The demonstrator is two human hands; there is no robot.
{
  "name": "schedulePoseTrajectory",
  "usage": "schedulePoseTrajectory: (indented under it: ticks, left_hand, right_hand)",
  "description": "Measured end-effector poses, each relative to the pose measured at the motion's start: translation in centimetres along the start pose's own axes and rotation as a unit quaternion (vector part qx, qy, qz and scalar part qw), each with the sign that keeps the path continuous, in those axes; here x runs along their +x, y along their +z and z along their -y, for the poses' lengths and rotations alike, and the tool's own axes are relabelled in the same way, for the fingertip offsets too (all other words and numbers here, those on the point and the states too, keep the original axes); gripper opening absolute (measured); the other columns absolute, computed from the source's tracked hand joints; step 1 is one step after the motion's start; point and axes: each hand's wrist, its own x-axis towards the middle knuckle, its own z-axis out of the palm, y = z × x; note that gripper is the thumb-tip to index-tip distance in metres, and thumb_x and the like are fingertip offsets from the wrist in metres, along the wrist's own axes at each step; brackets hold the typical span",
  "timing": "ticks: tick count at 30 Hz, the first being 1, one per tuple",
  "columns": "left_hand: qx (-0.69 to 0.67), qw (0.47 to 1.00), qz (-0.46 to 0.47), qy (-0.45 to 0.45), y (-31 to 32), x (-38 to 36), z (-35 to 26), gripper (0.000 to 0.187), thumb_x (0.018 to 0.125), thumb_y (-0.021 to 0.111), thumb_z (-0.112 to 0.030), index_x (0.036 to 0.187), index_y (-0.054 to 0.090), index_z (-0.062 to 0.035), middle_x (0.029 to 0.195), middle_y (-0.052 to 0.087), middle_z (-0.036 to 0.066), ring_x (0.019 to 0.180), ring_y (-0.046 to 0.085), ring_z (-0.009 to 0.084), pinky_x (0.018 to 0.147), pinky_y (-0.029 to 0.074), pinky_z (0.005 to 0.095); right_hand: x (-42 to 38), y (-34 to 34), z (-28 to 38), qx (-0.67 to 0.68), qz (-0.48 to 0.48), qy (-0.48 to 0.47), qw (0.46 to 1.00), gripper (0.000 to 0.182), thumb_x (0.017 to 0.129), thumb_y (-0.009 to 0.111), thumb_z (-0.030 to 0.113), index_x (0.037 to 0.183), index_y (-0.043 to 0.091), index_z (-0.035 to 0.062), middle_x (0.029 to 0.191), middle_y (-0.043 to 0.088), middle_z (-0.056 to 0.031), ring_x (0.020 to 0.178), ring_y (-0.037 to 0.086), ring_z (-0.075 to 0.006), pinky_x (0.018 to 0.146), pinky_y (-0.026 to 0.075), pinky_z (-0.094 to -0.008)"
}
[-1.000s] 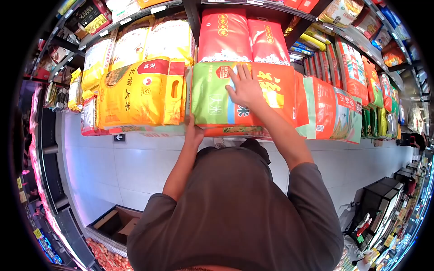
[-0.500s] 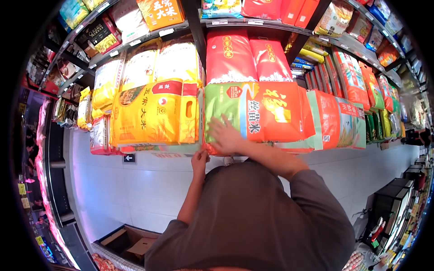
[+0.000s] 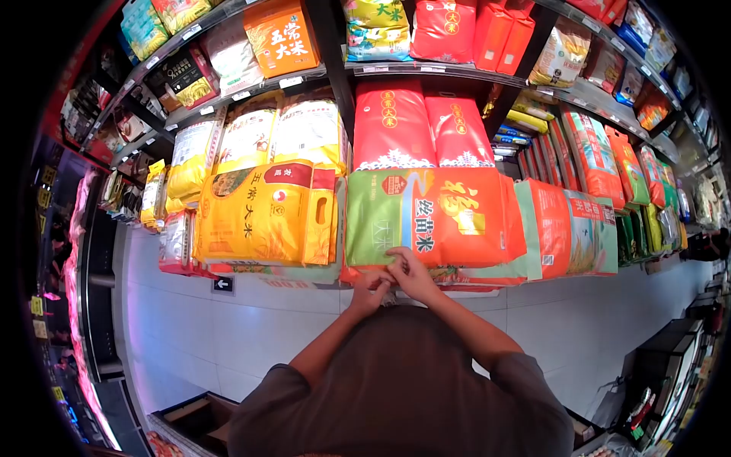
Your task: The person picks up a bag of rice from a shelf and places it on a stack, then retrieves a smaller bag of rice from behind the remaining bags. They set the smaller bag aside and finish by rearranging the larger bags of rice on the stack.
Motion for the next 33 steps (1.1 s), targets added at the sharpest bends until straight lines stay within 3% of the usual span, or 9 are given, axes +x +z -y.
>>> schedulePoseTrajectory:
  ticks: [2,7,12,15,17,19,24,30,33]
  left_hand:
    - [-0.042,0.994,0.076,-0.071,0.8,0.2,-0.5,0.012,0.094,0.059,-0.005,0.104,0.065,-0.0011,0.087,0.064,0.004,0.073,0.057,0.0094,0.068,0.048,0.0255]
    - [-0.119,0.964,0.159,-0.175,1.5,2.1,-3.1,0.021,0.099,0.057,-0.010,0.117,0.061,-0.0015,0.093,0.065,0.003,0.082,0.060,0.0094,0.075,0.050,0.0267]
    - [-0.053,0.869,0.461,-0.171,-0.2,3.2,-6.1,0.034,0.102,0.056,-0.016,0.134,0.053,-0.0038,0.123,0.062,0.008,0.114,0.059,0.0149,0.099,0.049,0.0318]
    - [-0.176,0.827,0.501,-0.185,1.1,3.1,-11.5,0.034,0.102,0.056,-0.014,0.135,0.053,-0.0042,0.122,0.063,0.008,0.113,0.059,0.0138,0.099,0.048,0.0311]
    - [-0.181,0.860,0.446,-0.168,3.5,2.0,-10.3,0.034,0.101,0.057,-0.011,0.134,0.055,-0.0043,0.118,0.063,0.006,0.109,0.060,0.0134,0.096,0.048,0.0296]
    - [-0.035,0.942,0.333,0.000,6.4,1.5,-10.1,0.035,0.097,0.061,-0.007,0.131,0.055,-0.0019,0.116,0.063,0.006,0.105,0.060,0.0139,0.096,0.047,0.0312]
    - [-0.045,0.981,0.181,-0.045,13.7,-1.2,-8.5,0.031,0.097,0.058,-0.006,0.128,0.057,-0.0034,0.100,0.058,0.002,0.095,0.055,0.0108,0.088,0.046,0.0282]
    - [-0.204,0.961,0.129,-0.137,18.8,-5.1,-9.0,0.032,0.097,0.054,-0.003,0.129,0.054,-0.0023,0.095,0.060,0.001,0.087,0.056,0.0076,0.080,0.048,0.0260]
    - [-0.102,0.964,0.171,-0.175,19.1,-6.8,-8.9,0.030,0.099,0.053,-0.003,0.129,0.052,-0.0023,0.112,0.063,0.007,0.102,0.061,0.0126,0.088,0.049,0.0291]
  right_hand:
    - [-1.4,-1.4,0.6,0.029,-0.068,0.130,0.989,0.022,0.100,0.055,0.007,0.121,0.054,0.0005,0.079,0.053,0.0003,0.069,0.052,-0.0061,0.062,0.044,-0.0223]
    - [-4.3,-4.1,2.2,0.107,-0.171,0.212,0.956,0.023,0.096,0.063,0.012,0.113,0.057,-0.0034,0.082,0.067,-0.0051,0.062,0.056,-0.0082,0.054,0.043,-0.0233]
    - [-5.6,-8.4,9.4,-0.013,0.269,0.344,0.899,0.030,0.097,0.064,0.014,0.118,0.050,-0.0014,0.075,0.058,-0.0012,0.065,0.056,-0.0089,0.059,0.045,-0.0239]
    - [-6.5,-11.1,9.6,0.020,0.405,0.282,0.870,0.032,0.097,0.065,0.014,0.120,0.047,0.0009,0.077,0.055,-0.0007,0.069,0.056,-0.0091,0.063,0.046,-0.0241]
    - [-7.4,-11.9,10.2,0.064,0.398,0.278,0.872,0.028,0.099,0.062,0.015,0.119,0.048,0.0022,0.082,0.053,-0.0010,0.073,0.055,-0.0094,0.066,0.046,-0.0241]
    - [-8.4,-12.2,10.0,0.131,0.299,0.237,0.915,0.032,0.100,0.061,0.019,0.125,0.049,0.0022,0.086,0.053,-0.0012,0.073,0.054,-0.0097,0.065,0.047,-0.0253]
    - [-12.4,-12.6,9.4,0.181,0.119,0.240,0.946,0.029,0.100,0.061,0.025,0.120,0.056,0.0039,0.079,0.053,0.0018,0.065,0.049,-0.0075,0.058,0.041,-0.0241]
    - [-18.2,-14.8,6.2,0.325,0.112,0.275,0.898,0.022,0.100,0.061,0.023,0.112,0.057,0.0054,0.078,0.054,0.0025,0.060,0.043,-0.0049,0.057,0.036,-0.0227]
    - [-19.6,-15.0,6.2,0.299,0.117,0.287,0.903,0.020,0.100,0.061,0.022,0.110,0.060,0.0045,0.080,0.057,0.0024,0.062,0.048,-0.0054,0.059,0.039,-0.0218]
